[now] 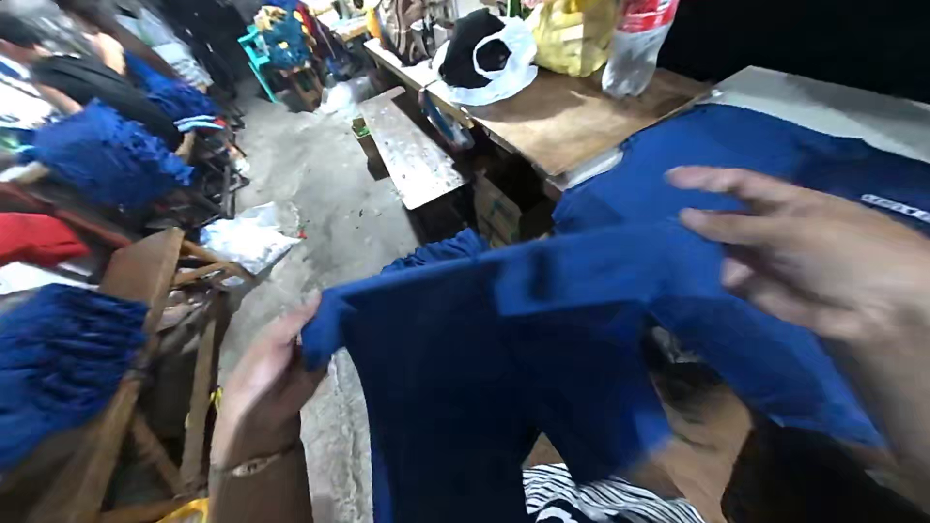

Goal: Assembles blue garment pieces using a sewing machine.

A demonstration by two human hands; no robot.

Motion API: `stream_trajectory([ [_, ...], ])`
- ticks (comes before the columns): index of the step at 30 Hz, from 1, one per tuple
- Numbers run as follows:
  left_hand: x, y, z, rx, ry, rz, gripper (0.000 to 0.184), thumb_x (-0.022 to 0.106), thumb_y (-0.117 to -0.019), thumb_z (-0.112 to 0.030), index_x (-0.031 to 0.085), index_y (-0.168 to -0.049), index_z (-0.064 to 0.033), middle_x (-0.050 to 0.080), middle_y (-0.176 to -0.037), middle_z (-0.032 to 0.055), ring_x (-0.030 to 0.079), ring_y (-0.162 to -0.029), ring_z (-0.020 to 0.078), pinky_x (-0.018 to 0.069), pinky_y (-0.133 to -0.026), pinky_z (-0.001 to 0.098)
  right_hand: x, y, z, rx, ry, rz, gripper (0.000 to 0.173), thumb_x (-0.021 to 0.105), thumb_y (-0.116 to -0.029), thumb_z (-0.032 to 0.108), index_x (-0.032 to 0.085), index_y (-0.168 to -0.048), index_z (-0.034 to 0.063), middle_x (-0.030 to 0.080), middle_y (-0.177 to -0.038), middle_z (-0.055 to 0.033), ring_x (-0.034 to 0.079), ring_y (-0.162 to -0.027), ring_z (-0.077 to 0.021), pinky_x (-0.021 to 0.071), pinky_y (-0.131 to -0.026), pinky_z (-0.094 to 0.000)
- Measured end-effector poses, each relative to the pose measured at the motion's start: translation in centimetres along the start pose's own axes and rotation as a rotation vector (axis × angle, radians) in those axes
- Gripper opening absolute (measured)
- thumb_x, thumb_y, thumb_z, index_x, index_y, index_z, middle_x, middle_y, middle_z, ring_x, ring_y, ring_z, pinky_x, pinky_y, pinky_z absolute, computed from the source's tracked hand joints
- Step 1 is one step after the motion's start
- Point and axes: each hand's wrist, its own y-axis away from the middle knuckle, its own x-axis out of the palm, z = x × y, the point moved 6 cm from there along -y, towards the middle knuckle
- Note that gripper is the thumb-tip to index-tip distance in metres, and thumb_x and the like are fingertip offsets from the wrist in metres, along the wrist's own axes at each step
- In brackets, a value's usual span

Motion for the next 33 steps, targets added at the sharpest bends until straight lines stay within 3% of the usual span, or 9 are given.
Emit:
stream_trajectory([
  [3, -2.3, -2.0, -3.7, 0.051, -0.043, -0.127, 0.032, 0.040, -0.1092, -0.025, 0.069, -0.097, -0.0194, 0.070, -0.081, -0.0075, 0.064, -0.065, -0.0028, 0.0527, -0.055, 0.0122, 5.7, -4.6, 2.6, -0.098, -0.048, 0.209, 0.026, 0.048, -0.1031, 0.001, 0.066, -0.116, 0.0139, 0.069, -0.103, 0.0049, 0.065, -0.074, -0.0005, 0.0556, -0.063, -0.0163],
  [6, -4.7, -2.8, -6.9, 0.144, -0.001, -0.209, 0.028, 0.042, -0.1086, -0.029, 0.068, -0.101, -0.0216, 0.070, -0.085, -0.0082, 0.064, -0.067, -0.0011, 0.0532, -0.057, 0.0141, 9.1, -6.8, 6.4, -0.222, -0.099, 0.382, 0.032, 0.042, -0.1019, 0.000, 0.061, -0.126, 0.0088, 0.069, -0.106, 0.0021, 0.069, -0.087, -0.0047, 0.0590, -0.078, -0.0222],
  [9, -6.7, -2.1, -6.7, 0.173, -0.087, -0.264, 0.027, 0.043, -0.1087, -0.037, 0.068, -0.105, -0.0251, 0.072, -0.090, -0.0094, 0.068, -0.075, -0.0004, 0.0579, -0.062, 0.0173, 10.4, -8.0, 6.9, -0.246, -0.098, 0.423, 0.033, 0.044, -0.1012, -0.002, 0.064, -0.126, 0.0079, 0.071, -0.106, -0.0005, 0.070, -0.088, -0.0068, 0.0605, -0.078, -0.0235],
  [12, -7.8, -0.2, -2.2, 0.106, -0.276, -0.328, 0.028, 0.043, -0.1087, -0.040, 0.066, -0.103, -0.0254, 0.069, -0.082, -0.0115, 0.063, -0.065, -0.0021, 0.0537, -0.055, 0.0166, 10.2, -8.7, 1.9, -0.180, -0.012, 0.448, 0.030, 0.049, -0.1016, -0.001, 0.064, -0.125, 0.0098, 0.069, -0.106, 0.0000, 0.069, -0.086, -0.0069, 0.0608, -0.075, -0.0246],
  [17, -9.7, 3.0, 13.8, -0.141, -0.254, -0.196, 0.030, 0.041, -0.1080, -0.023, 0.056, -0.127, -0.0053, 0.072, -0.103, 0.0033, 0.071, -0.093, 0.0129, 0.0618, -0.083, 0.0358, 9.0, -9.1, -14.5, 0.136, 0.141, 0.564, 0.039, 0.053, -0.1033, 0.004, 0.058, -0.141, 0.0116, 0.066, -0.130, -0.0045, 0.068, -0.099, -0.0109, 0.0589, -0.083, -0.0300],
  [21, -11.8, 6.0, 26.5, -0.564, -0.361, -0.275, 0.029, 0.046, -0.1093, -0.019, 0.054, -0.131, -0.0020, 0.064, -0.086, 0.0034, 0.058, -0.058, 0.0040, 0.0494, -0.051, 0.0200, 8.1, -8.4, -27.4, 0.388, 0.261, 0.591, 0.041, 0.050, -0.1041, 0.002, 0.054, -0.144, 0.0103, 0.061, -0.135, -0.0122, 0.065, -0.095, -0.0193, 0.0552, -0.079, -0.0383],
  [23, -12.2, 6.6, 28.2, -0.623, -0.278, -0.265, 0.025, 0.047, -0.1086, -0.015, 0.053, -0.128, -0.0014, 0.066, -0.089, 0.0048, 0.061, -0.060, 0.0048, 0.0519, -0.052, 0.0191, 7.8, -7.9, -30.4, 0.481, 0.262, 0.601, 0.044, 0.049, -0.1042, -0.001, 0.051, -0.147, 0.0099, 0.056, -0.141, -0.0147, 0.065, -0.106, -0.0249, 0.0558, -0.086, -0.0432],
  [30, -12.2, 6.2, 26.8, -0.673, -0.378, -0.155, 0.015, 0.058, -0.1018, -0.005, 0.057, -0.115, 0.0016, 0.067, -0.094, 0.0078, 0.068, -0.075, 0.0116, 0.0590, -0.066, 0.0264, 6.8, -8.4, -28.9, 0.380, 0.504, 0.632, 0.045, 0.054, -0.1035, 0.001, 0.053, -0.146, 0.0138, 0.056, -0.144, -0.0114, 0.067, -0.105, -0.0260, 0.0573, -0.083, -0.0454],
  [33, -12.3, 6.5, 28.1, -0.633, -0.760, -0.109, 0.035, 0.065, -0.0986, -0.006, 0.054, -0.130, 0.0069, 0.066, -0.114, 0.0205, 0.070, -0.095, 0.0245, 0.0601, -0.082, 0.0387, 8.2, -7.0, -31.6, 0.309, 0.644, 0.478, 0.049, 0.064, -0.0966, 0.000, 0.056, -0.144, 0.0068, 0.050, -0.150, -0.0188, 0.055, -0.131, -0.0367, 0.0474, -0.107, -0.0555],
])
